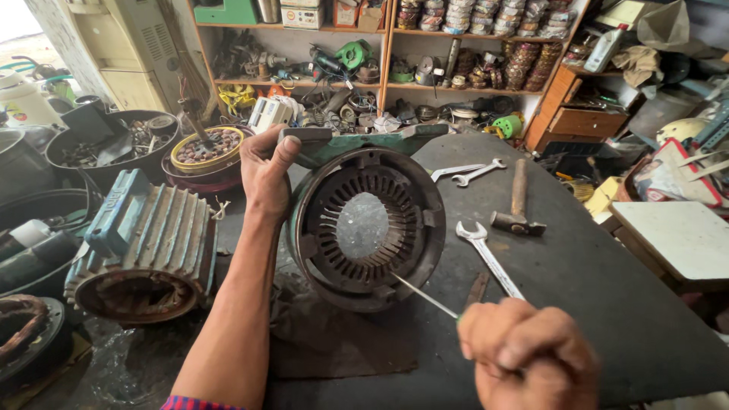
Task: The person uses a screwdriver and a wrench to scrape and clean the interior slots of a motor stator. They rotate the stator housing to access different sections while working on a cluttered workbench.
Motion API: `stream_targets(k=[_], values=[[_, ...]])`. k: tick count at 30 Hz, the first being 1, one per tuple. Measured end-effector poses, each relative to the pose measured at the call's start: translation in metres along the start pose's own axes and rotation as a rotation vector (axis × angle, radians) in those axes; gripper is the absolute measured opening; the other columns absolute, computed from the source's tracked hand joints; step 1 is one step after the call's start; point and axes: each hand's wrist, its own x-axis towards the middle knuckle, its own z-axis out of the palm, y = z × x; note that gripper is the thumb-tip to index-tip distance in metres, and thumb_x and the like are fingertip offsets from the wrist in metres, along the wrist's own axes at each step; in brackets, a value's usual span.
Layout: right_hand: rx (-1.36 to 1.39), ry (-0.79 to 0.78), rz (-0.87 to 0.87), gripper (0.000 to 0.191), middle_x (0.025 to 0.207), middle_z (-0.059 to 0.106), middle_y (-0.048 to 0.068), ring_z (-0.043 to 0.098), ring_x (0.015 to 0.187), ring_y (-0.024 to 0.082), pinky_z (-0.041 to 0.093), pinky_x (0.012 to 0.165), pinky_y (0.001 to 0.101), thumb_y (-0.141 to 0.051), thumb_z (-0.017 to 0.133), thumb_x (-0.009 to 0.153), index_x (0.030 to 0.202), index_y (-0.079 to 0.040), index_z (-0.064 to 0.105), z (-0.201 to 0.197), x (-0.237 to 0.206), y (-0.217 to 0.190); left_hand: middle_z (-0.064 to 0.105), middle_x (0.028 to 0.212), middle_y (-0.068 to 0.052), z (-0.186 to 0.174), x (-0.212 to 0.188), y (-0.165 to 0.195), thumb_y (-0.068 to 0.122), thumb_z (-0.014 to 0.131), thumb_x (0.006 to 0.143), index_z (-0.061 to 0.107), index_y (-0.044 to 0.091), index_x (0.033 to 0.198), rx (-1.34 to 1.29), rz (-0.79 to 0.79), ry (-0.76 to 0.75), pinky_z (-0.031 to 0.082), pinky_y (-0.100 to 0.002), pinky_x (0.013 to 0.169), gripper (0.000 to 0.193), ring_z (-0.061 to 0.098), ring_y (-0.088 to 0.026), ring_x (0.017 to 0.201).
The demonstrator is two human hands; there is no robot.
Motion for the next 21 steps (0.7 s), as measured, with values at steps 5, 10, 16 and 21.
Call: stream_targets(k=[5, 10, 16, 21], values=[[-0.137, -0.250, -0.082, 0.008, 0.069, 0.052, 0.014, 0.047, 0.061, 0.020, 0.043, 0.060, 0.0386, 0.003, 0.055, 0.089, 0.082, 0.005, 0.058, 0.002, -0.011, 0.006, 0.055, 0.083, 0.004, -0.002, 0.000, -0.004, 0.050, 0.077, 0.094, 0.066, -0.003, 0.087, -0.005, -0.006, 0.000, 0.037, -0.025, 0.076, 0.055, 0.047, -0.007, 0.083], [-0.163, -0.607, -0.012, 0.013, 0.073, 0.057, 0.010, 0.056, 0.068, 0.019, 0.046, 0.062, 0.0359, -0.005, 0.060, 0.092, 0.081, 0.002, 0.060, -0.083, -0.060, 0.035, 0.052, 0.080, 0.006, 0.004, 0.005, -0.005, 0.050, 0.081, 0.088, 0.066, -0.003, 0.090, 0.025, -0.014, 0.016, 0.036, -0.024, 0.070, 0.055, 0.046, -0.005, 0.078], [-0.382, -0.647, 1.044, 0.009, 0.082, 0.068, 0.003, 0.069, 0.081, 0.013, 0.052, 0.073, 0.0293, -0.002, 0.065, 0.096, 0.092, 0.000, 0.072, -0.193, -0.181, 0.086, 0.054, 0.082, 0.006, 0.010, 0.007, -0.001, 0.053, 0.080, 0.088, 0.067, -0.002, 0.092, 0.076, 0.003, -0.039, 0.039, -0.023, 0.071, 0.056, 0.049, -0.004, 0.080], [-0.138, -0.621, 1.159, 0.017, 0.080, 0.064, 0.002, 0.062, 0.072, 0.012, 0.049, 0.070, 0.0279, -0.004, 0.052, 0.099, 0.101, -0.006, 0.068, -0.170, -0.145, 0.063, 0.057, 0.082, 0.007, 0.012, 0.007, 0.001, 0.053, 0.079, 0.087, 0.065, -0.001, 0.091, 0.146, 0.070, -0.041, 0.042, -0.020, 0.092, 0.056, 0.051, -0.004, 0.082]])
